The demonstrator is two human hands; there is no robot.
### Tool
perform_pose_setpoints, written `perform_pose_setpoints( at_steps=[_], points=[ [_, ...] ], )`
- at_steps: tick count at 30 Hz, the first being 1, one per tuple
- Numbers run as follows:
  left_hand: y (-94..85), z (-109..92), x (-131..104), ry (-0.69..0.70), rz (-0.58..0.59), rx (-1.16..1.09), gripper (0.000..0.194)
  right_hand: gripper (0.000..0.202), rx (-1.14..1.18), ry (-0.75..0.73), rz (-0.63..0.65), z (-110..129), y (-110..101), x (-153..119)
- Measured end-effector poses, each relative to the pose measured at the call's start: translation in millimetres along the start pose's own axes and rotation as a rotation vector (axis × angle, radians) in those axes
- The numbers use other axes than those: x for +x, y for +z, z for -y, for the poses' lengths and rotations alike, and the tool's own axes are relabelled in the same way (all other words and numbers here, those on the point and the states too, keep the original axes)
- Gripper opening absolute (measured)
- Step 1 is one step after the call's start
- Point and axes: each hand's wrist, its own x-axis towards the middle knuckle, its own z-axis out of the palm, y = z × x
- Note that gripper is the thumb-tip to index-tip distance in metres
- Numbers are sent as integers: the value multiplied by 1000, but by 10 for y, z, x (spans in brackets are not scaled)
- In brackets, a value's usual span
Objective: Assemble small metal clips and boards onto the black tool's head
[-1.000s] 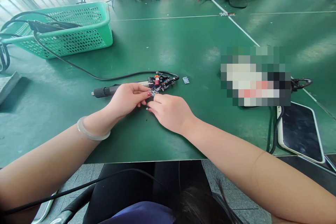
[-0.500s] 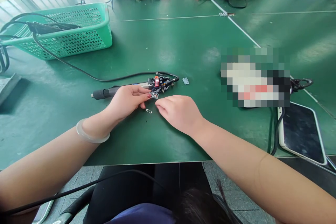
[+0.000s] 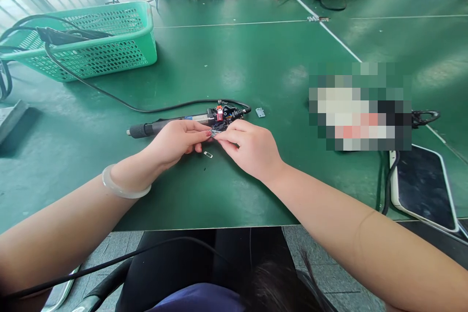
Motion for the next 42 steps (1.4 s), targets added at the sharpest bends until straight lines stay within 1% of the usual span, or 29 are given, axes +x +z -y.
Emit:
perform_pose_setpoints(
  at_steps=[4, 8, 11, 15, 21, 24, 27, 30, 32, 35, 38, 40, 42],
  points=[
    [-3, -7, -4, -10, 8, -11, 7, 14, 51, 84, 28, 0, -4, 8],
    [-3, -6, -12, -6, 9, -15, 8, 21, 71, 202, 74, 1, -6, 20],
    [0, 0, -11, -9, 10, -10, 9, 16, 69, 237, 118, -6, -11, 30],
    [6, 7, -11, -10, 9, 7, 9, 14, 54, 222, 154, -14, -13, 38],
    [1, 8, -13, -15, 5, 39, 11, 14, 22, 195, 147, 8, -15, 36],
    [-10, 5, -29, -17, 29, 65, 11, 13, 20, 174, 150, 26, -36, 22],
    [-33, 11, -79, 1, 84, 148, 11, 11, 9, 94, 177, 32, -70, -7],
    [-71, 32, -148, 77, 136, 303, 14, 8, 5, -25, 218, 13, -106, -38],
    [-104, 51, -185, 156, 119, 441, 17, 6, 1, -66, 233, -13, -128, -50],
    [-161, 84, -206, 317, 39, 683, 16, 7, 4, -88, 251, -57, -149, -52],
    [-196, 119, -193, 480, 18, 865, 12, 7, 34, -99, 273, -87, -153, -49],
    [-197, 135, -180, 526, 26, 928, 14, 8, 53, -91, 284, -94, -148, -51],
    [-181, 142, -172, 531, 28, 973, 15, 7, 65, -85, 287, -94, -140, -54]
  ],
)
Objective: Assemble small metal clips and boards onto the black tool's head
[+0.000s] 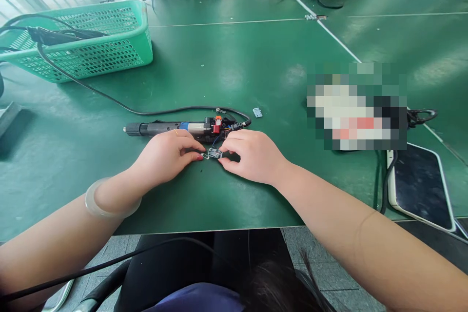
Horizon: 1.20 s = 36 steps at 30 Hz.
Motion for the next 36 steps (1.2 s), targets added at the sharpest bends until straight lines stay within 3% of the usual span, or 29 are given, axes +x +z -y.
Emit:
perform_pose_setpoints(
  at_steps=[10, 20, 36],
  points=[
    [75, -119, -25, 23, 24, 219, 25, 7, -23, -1, -2, 26, 1, 6],
    [34, -124, -46, -18, -95, 160, 27, 7, -22, -10, -11, 7, 17, -5],
    [115, -117, -26, -24, -55, 256, 19, 8, -38, -21, -8, 19, 20, -8]
  ],
)
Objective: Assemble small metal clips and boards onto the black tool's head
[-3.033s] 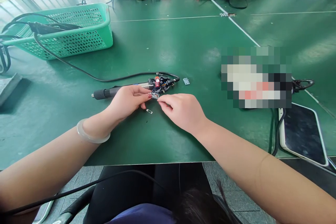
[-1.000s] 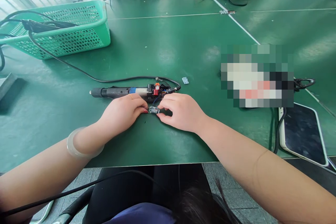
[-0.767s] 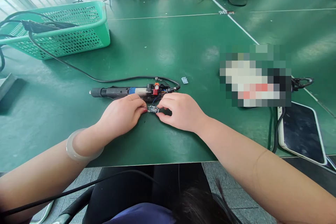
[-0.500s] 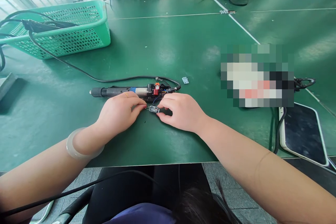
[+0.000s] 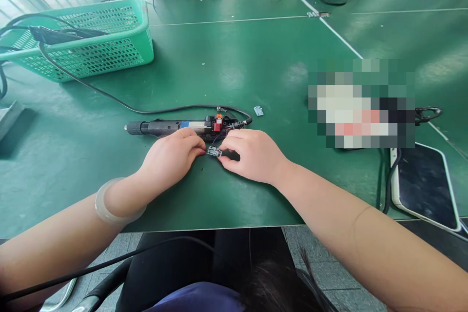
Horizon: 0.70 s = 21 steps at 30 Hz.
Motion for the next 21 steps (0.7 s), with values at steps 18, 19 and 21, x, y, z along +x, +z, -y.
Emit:
perform_pose_setpoints(
  at_steps=[18, 19, 21],
  points=[
    [-81, -71, -121, 26, -108, 40, 17, 10, 7, 18, 22, -4, -26, 4],
    [-80, -87, -122, 29, -114, 54, 17, 10, 8, 18, 21, -1, -23, 5],
    [-78, -118, -123, 30, -131, 81, 18, 9, 8, 19, 17, 4, -15, 10]
  ],
)
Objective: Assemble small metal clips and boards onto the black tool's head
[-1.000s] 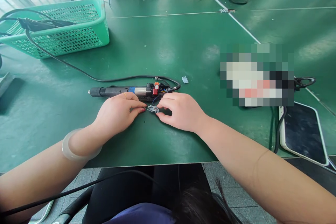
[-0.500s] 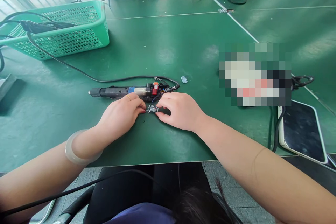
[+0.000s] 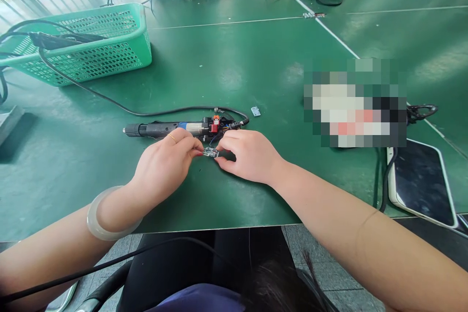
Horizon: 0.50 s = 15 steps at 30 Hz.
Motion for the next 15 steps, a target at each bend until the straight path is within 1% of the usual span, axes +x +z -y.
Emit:
perform_pose_setpoints(
  at_steps=[3, 7, 11, 15],
  points=[
    [-1, -48, 4, -4, -9, 43, 20, 9, 2, -3, -5, 12, 13, 6],
    [-4, -106, 18, 22, 44, 90, 25, 8, 1, -6, -27, 30, 17, 8],
    [-12, -134, 25, 18, 93, 110, 27, 7, 3, -9, -41, 40, 17, 10],
    [-5, -135, 20, 16, 101, 104, 28, 7, 5, -3, -34, 45, 19, 16]
  ],
)
